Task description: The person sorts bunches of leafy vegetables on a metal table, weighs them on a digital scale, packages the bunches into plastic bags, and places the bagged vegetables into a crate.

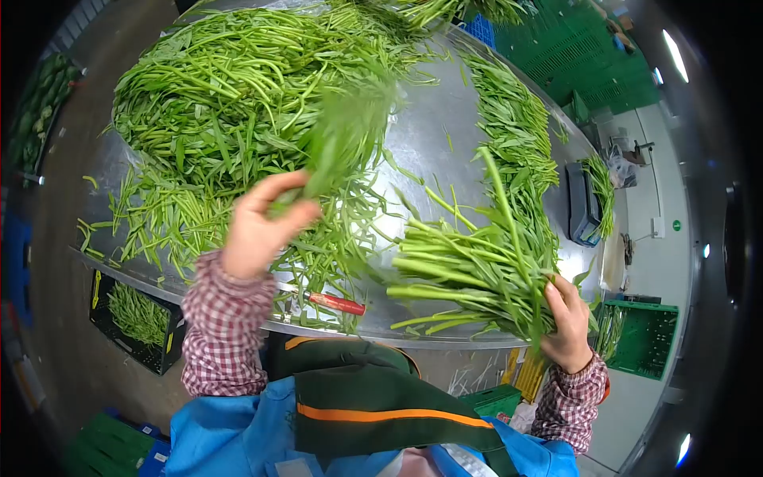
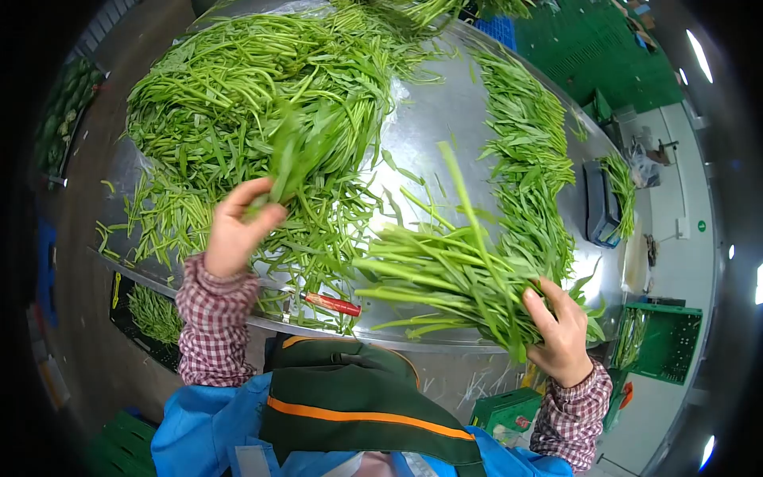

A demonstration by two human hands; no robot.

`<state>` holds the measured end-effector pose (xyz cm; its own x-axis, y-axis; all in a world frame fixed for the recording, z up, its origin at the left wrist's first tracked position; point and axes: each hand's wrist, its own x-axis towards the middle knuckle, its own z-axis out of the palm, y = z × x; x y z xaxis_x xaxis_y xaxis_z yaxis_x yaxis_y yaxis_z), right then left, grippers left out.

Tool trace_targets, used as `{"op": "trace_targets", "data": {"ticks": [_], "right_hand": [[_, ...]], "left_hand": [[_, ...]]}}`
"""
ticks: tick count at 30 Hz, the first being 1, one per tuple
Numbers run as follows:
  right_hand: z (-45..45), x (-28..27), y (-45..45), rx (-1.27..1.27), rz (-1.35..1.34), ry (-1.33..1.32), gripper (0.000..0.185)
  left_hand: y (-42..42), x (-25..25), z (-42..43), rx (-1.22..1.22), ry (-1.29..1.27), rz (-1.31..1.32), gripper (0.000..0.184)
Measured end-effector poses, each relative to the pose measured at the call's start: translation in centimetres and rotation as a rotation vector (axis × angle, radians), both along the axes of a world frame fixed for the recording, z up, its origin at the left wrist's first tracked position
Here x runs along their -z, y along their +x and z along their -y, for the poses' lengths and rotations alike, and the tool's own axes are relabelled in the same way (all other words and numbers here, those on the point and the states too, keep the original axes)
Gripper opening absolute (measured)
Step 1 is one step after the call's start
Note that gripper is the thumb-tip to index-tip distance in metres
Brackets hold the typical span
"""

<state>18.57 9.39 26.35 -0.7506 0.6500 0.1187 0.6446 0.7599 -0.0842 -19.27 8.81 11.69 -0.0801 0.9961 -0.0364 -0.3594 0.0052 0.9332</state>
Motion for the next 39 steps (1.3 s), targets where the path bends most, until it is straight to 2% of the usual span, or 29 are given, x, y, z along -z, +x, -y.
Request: {"op": "trace_targets", "data": {"ticks": [1, 2, 3, 4, 5, 6, 7, 9, 10, 12, 14, 16, 17, 18, 19, 20, 22, 23, 25, 26, 28, 30, 32, 33, 34, 36, 38, 39], "right_hand": [[-0.2, 0.1, 0.1, -0.036, -0.017, 0.002, 0.07], [-0.6, 0.3, 0.2, -0.077, -0.028, 0.011, 0.067], [-0.9, 0.7, 0.4, -0.116, -0.041, 0.02, 0.065], [-1.1, 0.9, 0.5, -0.151, -0.056, 0.033, 0.063], [-0.9, 0.9, 0.1, -0.126, -0.125, 0.035, 0.052], [-0.6, 0.0, 0.1, -0.116, -0.041, 0.03, 0.044], [-0.3, -0.4, 0.2, -0.166, -0.045, 0.036, 0.041], [-0.1, -1.0, 0.7, -0.252, -0.082, 0.039, 0.039], [0.0, -1.4, 0.8, -0.253, -0.092, 0.027, 0.039], [-0.1, -1.9, 0.7, -0.268, -0.114, 0.005, 0.04], [-0.6, -1.5, 0.8, -0.301, -0.171, -0.033, 0.042], [-1.2, -0.7, 0.8, -0.294, -0.258, -0.095, 0.045], [-1.7, -0.8, 0.7, -0.232, -0.233, -0.245, 0.051], [-2.1, -1.0, 0.6, -0.158, -0.21, -0.387, 0.059], [-2.6, -1.1, 0.5, -0.074, -0.186, -0.515, 0.067], [-2.7, -0.4, 1.5, 0.037, -0.198, -0.675, 0.07], [-2.3, -0.5, 1.3, 0.136, -0.192, -0.808, 0.07], [-2.6, 0.3, 2.5, 0.158, -0.214, -0.91, 0.077], [-2.8, 1.2, 3.5, 0.265, -0.347, -1.017, 0.081], [-2.9, 1.6, 3.6, 0.314, -0.414, -1.068, 0.083], [-2.9, 3.1, 4.3, 0.381, -0.486, -1.142, 0.092], [-3.0, 5.5, 5.8, 0.463, -0.488, -1.187, 0.096], [-3.2, 3.6, 1.7, 0.765, -0.605, -1.452, 0.098], [-3.2, 4.3, 2.4, 0.754, -0.642, -1.463, 0.096], [-3.0, 5.0, 3.2, 0.751, -0.678, -1.477, 0.094], [-2.6, 4.5, 3.2, 0.757, -0.656, -1.533, 0.089], [-2.2, 4.1, 2.7, 0.756, -0.715, -1.577, 0.087], [-1.9, 4.1, 2.1, 0.752, -0.783, -1.59, 0.087]], "left_hand": [[1.6, -1.0, 0.1, 0.093, 0.054, 0.033, 0.06], [4.0, -1.5, 0.0, 0.196, 0.136, 0.021, 0.08], [5.3, -2.1, -0.1, 0.245, 0.289, -0.345, 0.086], [6.1, -1.3, -0.7, 0.408, 0.21, -0.037, 0.07], [4.8, -1.1, -1.1, 0.386, 0.326, -0.159, 0.057], [3.3, -1.2, -1.2, 0.374, 0.443, -0.277, 0.044], [2.3, -1.9, -0.7, 0.294, 0.319, -0.192, 0.018], [-0.4, -0.4, -0.3, 0.118, 0.085, 0.355, 0.013], [-2.7, 1.3, -1.5, 0.151, 0.199, 0.364, 0.015], [-1.9, -3.0, -1.1, 0.209, 0.253, -0.079, 0.02], [2.0, -6.3, -2.6, 0.374, 0.803, -0.463, 0.034], [5.0, -7.1, -3.4, 0.533, 0.937, -0.512, 0.044], [6.2, -7.2, -3.9, 0.612, 1.002, -0.483, 0.047], [7.0, -5.9, -4.4, 0.683, 1.068, -0.346, 0.045], [6.6, -4.6, -4.4, 0.827, 0.854, -0.237, 0.032], [4.8, -3.8, -4.9, 0.812, 0.679, -0.379, 0.031], [1.4, -2.8, -5.2, 0.698, 0.477, -0.428, 0.026], [-0.6, -2.3, -4.8, 0.795, 0.168, -0.137, 0.021], [-4.1, 3.4, -5.0, 0.687, 0.112, 0.673, 0.017], [-3.4, 3.0, -4.7, 0.577, 0.288, 1.002, 0.021], [-1.7, -0.5, -4.1, 0.293, 0.054, 0.491, 0.043], [2.3, -1.5, -3.5, 0.384, 0.139, 0.389, 0.05], [4.1, -1.9, -2.9, 0.532, 0.137, 0.412, 0.052], [2.4, -2.7, -3.5, 0.47, 0.079, -0.257, 0.043], [2.1, -2.1, -3.6, 0.386, 0.022, -0.124, 0.028], [0.6, 0.1, -3.9, 0.279, -0.007, 0.224, 0.02], [-1.5, 1.2, -4.4, -0.03, 0.03, 0.5, 0.023], [-2.1, 1.0, -4.2, -0.164, -0.09, 0.5, 0.039]]}}
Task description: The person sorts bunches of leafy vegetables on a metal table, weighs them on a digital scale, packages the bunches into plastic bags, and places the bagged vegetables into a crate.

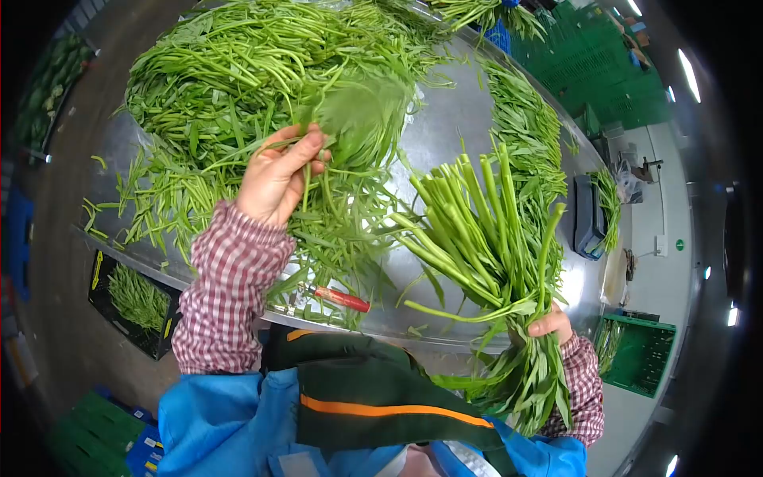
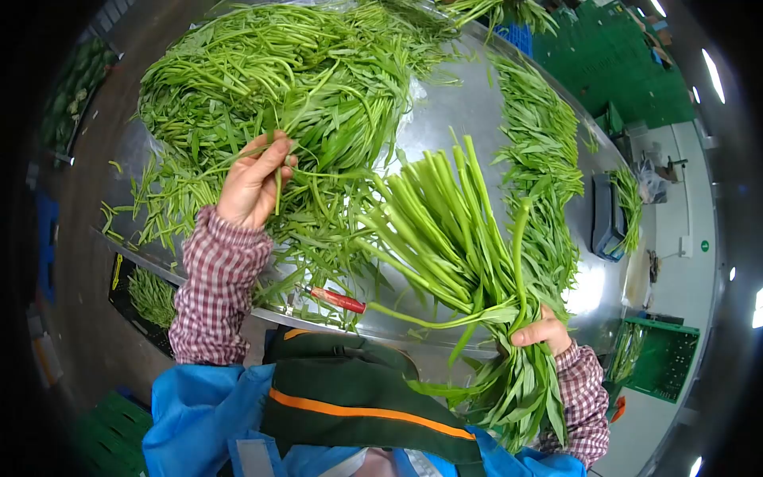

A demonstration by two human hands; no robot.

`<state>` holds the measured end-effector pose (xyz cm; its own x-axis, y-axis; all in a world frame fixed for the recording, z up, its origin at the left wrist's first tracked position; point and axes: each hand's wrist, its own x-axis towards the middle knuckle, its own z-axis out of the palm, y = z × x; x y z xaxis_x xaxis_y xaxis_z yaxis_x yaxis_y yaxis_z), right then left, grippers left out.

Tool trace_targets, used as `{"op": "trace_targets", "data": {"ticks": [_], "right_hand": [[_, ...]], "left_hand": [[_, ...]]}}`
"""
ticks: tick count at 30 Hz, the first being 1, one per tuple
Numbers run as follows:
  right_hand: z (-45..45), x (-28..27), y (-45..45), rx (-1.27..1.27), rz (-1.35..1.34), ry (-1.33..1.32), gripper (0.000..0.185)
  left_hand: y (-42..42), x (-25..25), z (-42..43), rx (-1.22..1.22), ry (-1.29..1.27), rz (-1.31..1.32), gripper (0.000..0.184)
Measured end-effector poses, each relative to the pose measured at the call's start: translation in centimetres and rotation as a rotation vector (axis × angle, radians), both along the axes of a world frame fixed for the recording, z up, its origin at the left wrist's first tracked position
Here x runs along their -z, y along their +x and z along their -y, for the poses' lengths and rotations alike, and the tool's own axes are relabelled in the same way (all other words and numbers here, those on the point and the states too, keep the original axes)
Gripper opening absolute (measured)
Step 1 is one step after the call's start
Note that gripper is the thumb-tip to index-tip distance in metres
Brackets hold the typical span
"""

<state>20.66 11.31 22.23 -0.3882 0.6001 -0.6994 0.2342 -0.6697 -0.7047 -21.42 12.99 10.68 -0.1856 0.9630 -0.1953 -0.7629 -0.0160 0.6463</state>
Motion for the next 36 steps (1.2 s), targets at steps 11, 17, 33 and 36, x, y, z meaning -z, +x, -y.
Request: {"op": "trace_targets", "data": {"ticks": [11, 17, 33, 36], "right_hand": [[1.8, 2.2, 1.1, 0.145, -0.632, -0.385, 0.052], [1.4, 2.6, 0.7, 0.112, -0.767, -0.469, 0.073], [1.3, 3.4, 1.0, 0.001, -0.996, -0.427, 0.067], [2.3, 2.5, 0.8, 0.125, -0.979, -0.435, 0.063]], "left_hand": [[-0.2, -0.7, 0.0, -0.073, 0.149, -0.226, 0.023], [7.4, -4.9, 1.3, 0.32, 0.444, -0.945, 0.065], [7.1, -2.7, 0.6, 0.557, 0.205, -0.335, 0.041], [3.7, -0.8, -0.1, 0.067, 0.092, -0.224, 0.019]]}}
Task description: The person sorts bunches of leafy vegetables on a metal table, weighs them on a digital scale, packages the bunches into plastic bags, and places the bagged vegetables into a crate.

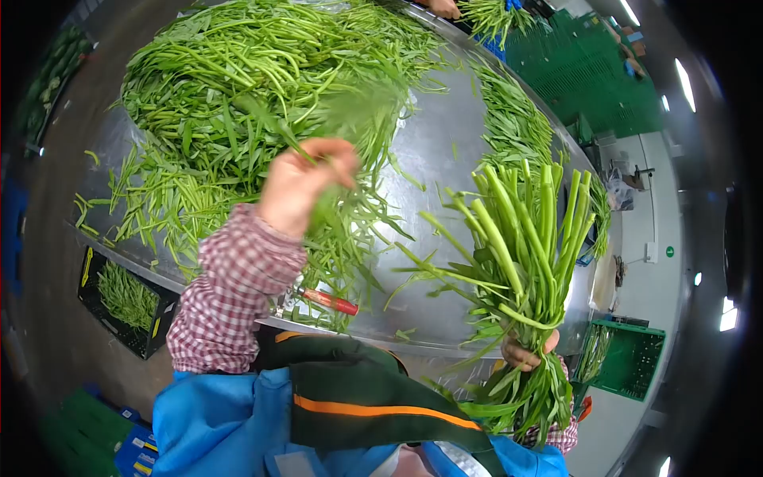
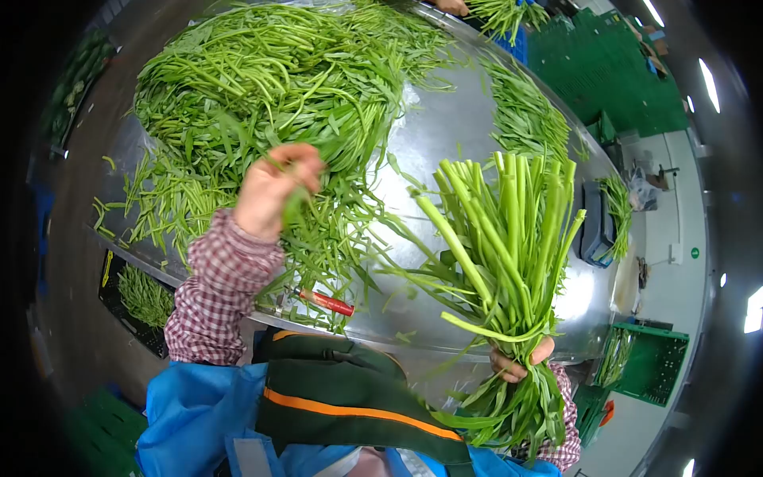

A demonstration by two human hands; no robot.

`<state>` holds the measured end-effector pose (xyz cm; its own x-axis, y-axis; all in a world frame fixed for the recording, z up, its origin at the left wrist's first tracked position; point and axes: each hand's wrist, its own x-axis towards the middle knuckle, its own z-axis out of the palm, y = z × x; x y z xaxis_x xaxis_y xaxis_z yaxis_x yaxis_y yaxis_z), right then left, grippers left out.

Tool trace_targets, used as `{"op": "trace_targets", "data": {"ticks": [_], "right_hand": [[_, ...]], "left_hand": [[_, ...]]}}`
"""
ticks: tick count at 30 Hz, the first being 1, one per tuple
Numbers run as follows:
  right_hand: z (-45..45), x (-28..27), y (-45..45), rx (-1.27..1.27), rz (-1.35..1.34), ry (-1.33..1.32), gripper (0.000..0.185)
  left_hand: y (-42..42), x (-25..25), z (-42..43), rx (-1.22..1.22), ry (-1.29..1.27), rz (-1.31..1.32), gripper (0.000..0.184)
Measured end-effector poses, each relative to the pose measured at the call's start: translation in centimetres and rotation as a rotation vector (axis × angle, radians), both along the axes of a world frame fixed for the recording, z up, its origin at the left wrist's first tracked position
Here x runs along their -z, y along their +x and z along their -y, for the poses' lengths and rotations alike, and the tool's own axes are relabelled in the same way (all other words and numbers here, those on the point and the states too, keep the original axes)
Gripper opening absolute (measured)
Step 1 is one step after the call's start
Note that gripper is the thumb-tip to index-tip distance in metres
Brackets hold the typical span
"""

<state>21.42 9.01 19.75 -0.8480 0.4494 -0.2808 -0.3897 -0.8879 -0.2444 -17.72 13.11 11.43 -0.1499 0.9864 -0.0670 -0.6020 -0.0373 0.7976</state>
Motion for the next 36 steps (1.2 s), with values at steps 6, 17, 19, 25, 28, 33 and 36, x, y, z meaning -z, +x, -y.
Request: {"op": "trace_targets", "data": {"ticks": [6, 17, 19, 25, 28, 33, 36], "right_hand": [[-0.3, 0.4, -0.4, -0.087, -0.088, 0.142, 0.058], [-0.4, -0.2, 0.5, -0.134, -0.115, 0.128, 0.067], [-0.7, 0.0, 0.4, -0.152, -0.169, 0.083, 0.071], [-1.6, -0.2, -0.8, -0.191, -0.09, 0.12, 0.073], [-1.2, -0.9, -0.6, -0.177, -0.051, 0.137, 0.074], [-0.6, -1.1, 0.5, -0.154, -0.007, 0.152, 0.075], [-0.8, -1.0, 0.6, -0.174, 0.031, 0.174, 0.076]], "left_hand": [[2.9, -2.9, 2.0, 0.418, 0.1, -0.163, 0.041], [-6.5, -0.3, 2.1, 0.045, -0.145, -0.595, 0.037], [-3.7, -3.2, 3.3, -0.51, 0.045, -1.695, 0.054], [6.8, -4.8, 3.3, 0.093, 0.628, -0.887, 0.043], [5.7, -4.0, 2.7, 0.308, 0.583, -0.689, 0.022], [-3.5, -0.9, 1.4, -0.08, 0.062, 0.132, 0.015], [0.2, -4.2, 2.6, 0.325, 0.258, 0.091, 0.048]]}}
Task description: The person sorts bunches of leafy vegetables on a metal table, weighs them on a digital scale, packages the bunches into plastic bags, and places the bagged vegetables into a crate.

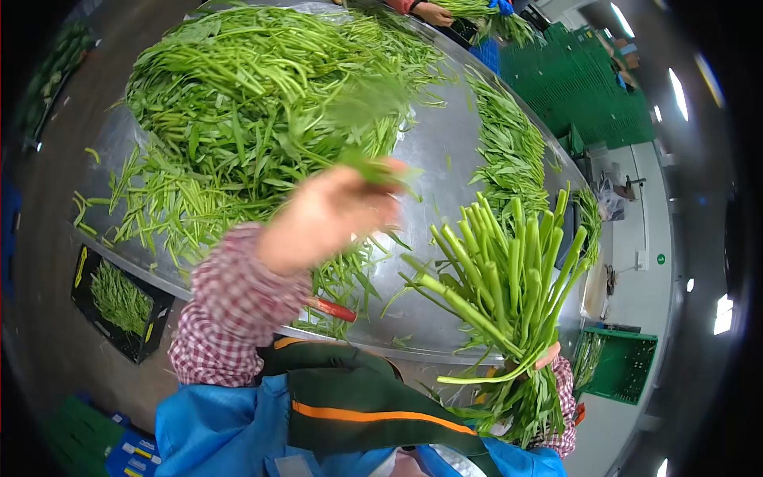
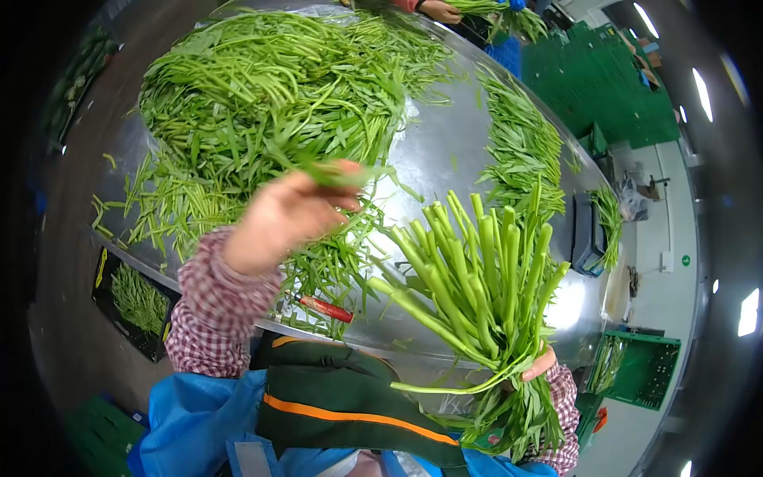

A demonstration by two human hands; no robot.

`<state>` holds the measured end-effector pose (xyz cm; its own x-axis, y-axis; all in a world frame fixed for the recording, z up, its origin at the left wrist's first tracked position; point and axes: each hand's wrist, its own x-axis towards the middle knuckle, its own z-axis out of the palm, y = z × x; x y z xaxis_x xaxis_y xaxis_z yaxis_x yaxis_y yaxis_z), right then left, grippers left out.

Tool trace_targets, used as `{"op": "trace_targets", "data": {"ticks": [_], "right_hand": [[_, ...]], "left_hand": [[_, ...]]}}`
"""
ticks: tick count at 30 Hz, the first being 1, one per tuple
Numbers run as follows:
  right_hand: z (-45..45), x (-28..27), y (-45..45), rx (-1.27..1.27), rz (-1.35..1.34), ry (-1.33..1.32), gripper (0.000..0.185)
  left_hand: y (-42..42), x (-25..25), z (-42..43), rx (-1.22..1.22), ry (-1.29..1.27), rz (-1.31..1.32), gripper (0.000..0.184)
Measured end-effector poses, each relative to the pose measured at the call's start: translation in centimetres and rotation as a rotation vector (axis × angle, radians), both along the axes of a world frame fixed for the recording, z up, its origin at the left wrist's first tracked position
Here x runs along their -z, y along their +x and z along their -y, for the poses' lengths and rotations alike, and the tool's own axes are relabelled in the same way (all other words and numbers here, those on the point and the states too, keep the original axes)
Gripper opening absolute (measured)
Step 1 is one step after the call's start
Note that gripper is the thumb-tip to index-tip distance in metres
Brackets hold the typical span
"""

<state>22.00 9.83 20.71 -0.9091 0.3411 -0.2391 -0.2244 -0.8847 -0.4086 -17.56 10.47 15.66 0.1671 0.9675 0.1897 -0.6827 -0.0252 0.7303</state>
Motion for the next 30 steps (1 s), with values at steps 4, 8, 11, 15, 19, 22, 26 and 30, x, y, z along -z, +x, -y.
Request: {"op": "trace_targets", "data": {"ticks": [4, 8, 11, 15, 19, 22, 26, 30], "right_hand": [[-0.2, -0.1, -0.1, -0.021, 0.074, 0.028, 0.077], [0.0, -0.4, 0.8, -0.017, 0.162, 0.071, 0.078], [-0.2, -0.4, 1.4, -0.022, 0.222, 0.098, 0.078], [-0.5, -0.1, 2.0, -0.055, 0.3, 0.146, 0.079], [-0.9, -0.1, 2.1, -0.089, 0.376, 0.195, 0.08], [-1.1, -0.2, 2.5, -0.108, 0.44, 0.235, 0.081], [-1.2, -0.1, 2.9, -0.121, 0.502, 0.276, 0.082], [-1.6, -0.1, 3.5, -0.14, 0.543, 0.312, 0.083]], "left_hand": [[4.1, -0.1, 0.4, 0.332, 0.165, -0.193, 0.052], [0.5, 1.4, 0.3, 0.144, -0.133, -0.042, 0.015], [-2.2, 3.0, -1.0, -0.16, -0.194, 0.319, 0.022], [1.0, -1.3, -0.5, -0.104, 0.419, -0.701, 0.032], [4.5, -0.3, -1.0, 0.005, 0.553, -0.693, 0.029], [4.2, 0.0, -1.2, 0.191, 0.499, -0.564, 0.024], [1.9, 0.1, -1.1, 0.187, 0.166, -0.197, 0.022], [-2.4, -1.4, -1.5, -0.053, -0.05, -0.389, 0.033]]}}
